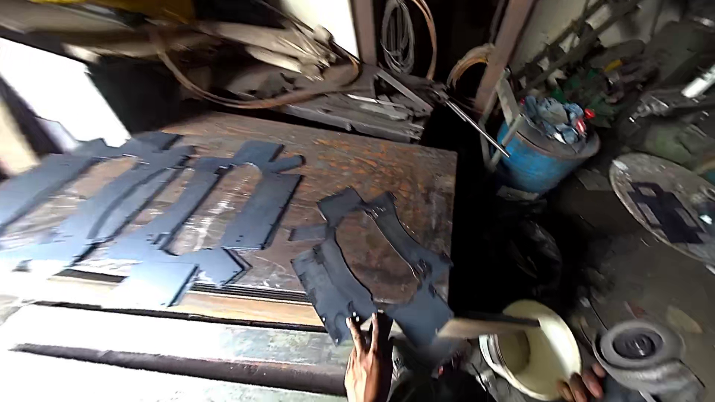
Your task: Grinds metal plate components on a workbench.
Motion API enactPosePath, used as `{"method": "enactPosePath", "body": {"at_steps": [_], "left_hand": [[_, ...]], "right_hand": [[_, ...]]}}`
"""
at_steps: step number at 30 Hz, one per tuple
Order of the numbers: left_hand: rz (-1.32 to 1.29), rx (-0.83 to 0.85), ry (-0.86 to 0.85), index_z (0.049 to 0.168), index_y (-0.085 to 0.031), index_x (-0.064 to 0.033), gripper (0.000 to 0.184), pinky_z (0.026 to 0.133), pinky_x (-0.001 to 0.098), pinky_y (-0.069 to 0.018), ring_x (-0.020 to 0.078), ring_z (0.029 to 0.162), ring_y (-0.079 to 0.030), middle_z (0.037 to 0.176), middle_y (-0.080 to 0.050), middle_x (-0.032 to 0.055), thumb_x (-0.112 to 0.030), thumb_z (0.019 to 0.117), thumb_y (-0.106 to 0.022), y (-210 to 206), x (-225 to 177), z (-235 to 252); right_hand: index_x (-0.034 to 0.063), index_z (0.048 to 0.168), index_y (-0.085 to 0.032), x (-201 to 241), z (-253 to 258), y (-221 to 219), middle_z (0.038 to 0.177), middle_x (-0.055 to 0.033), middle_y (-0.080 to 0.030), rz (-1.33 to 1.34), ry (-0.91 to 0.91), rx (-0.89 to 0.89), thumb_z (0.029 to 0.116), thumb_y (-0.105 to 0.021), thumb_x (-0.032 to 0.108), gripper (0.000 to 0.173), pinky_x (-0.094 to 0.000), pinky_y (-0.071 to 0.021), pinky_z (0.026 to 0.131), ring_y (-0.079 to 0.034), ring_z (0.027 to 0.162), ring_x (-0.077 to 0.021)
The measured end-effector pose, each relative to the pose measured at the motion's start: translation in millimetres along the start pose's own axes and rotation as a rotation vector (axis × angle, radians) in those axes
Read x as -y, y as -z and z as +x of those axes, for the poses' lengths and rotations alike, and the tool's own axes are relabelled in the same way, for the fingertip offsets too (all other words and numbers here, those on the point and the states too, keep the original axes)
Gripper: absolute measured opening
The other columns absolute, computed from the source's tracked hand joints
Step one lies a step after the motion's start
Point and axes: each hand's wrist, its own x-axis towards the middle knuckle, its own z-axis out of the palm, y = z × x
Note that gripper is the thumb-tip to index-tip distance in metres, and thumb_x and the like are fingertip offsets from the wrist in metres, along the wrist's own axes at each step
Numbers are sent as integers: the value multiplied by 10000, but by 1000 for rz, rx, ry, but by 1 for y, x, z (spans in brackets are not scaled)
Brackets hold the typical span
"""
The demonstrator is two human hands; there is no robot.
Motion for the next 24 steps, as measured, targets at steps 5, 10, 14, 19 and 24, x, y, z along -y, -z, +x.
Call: {"method": "enactPosePath", "body": {"at_steps": [5,10,14,19,24], "left_hand": [[-79,302,56,1652,-198,-161,999,711,485,-612,399,969,-717,1688,36,292,-504,881,-733,3,-72,30],[-80,532,29,1653,-47,-91,1094,793,442,-610,401,1032,-703,1663,120,327,-564,902,-687,5,-127,51],[-11,713,28,1644,13,-70,1113,871,444,-592,428,1101,-675,1656,71,349,-655,920,-598,19,-171,77],[54,887,-98,1626,-284,-166,836,975,629,-512,462,1187,-634,1395,-575,292,-665,980,-464,50,-194,130],[114,164,-202,1416,-600,-220,533,910,677,-509,434,1179,-643,1317,-662,183,-540,997,-526,20,-152,191]], "right_hand": [[102,1204,-706,3,-17,-6,939,-59,-723,47,17,-35,801,-653,734,752,-449,-581,800,-705,836,-213],[123,1205,-719,7,-27,-7,943,-48,-731,50,-13,-109,791,-668,722,730,-445,-576,831,-709,860,-207],[104,1202,-705,8,-16,4,896,-51,-706,44,7,-181,772,-700,738,766,-445,-580,788,-693,804,-211],[103,1203,-706,10,21,31,871,-53,-705,75,-23,-196,774,-675,772,796,-439,-585,769,-693,783,-210],[111,1178,-715,5,63,64,842,-54,-705,79,-143,-243,751,-674,801,812,-433,-590,727,-691,741,-208]]}}
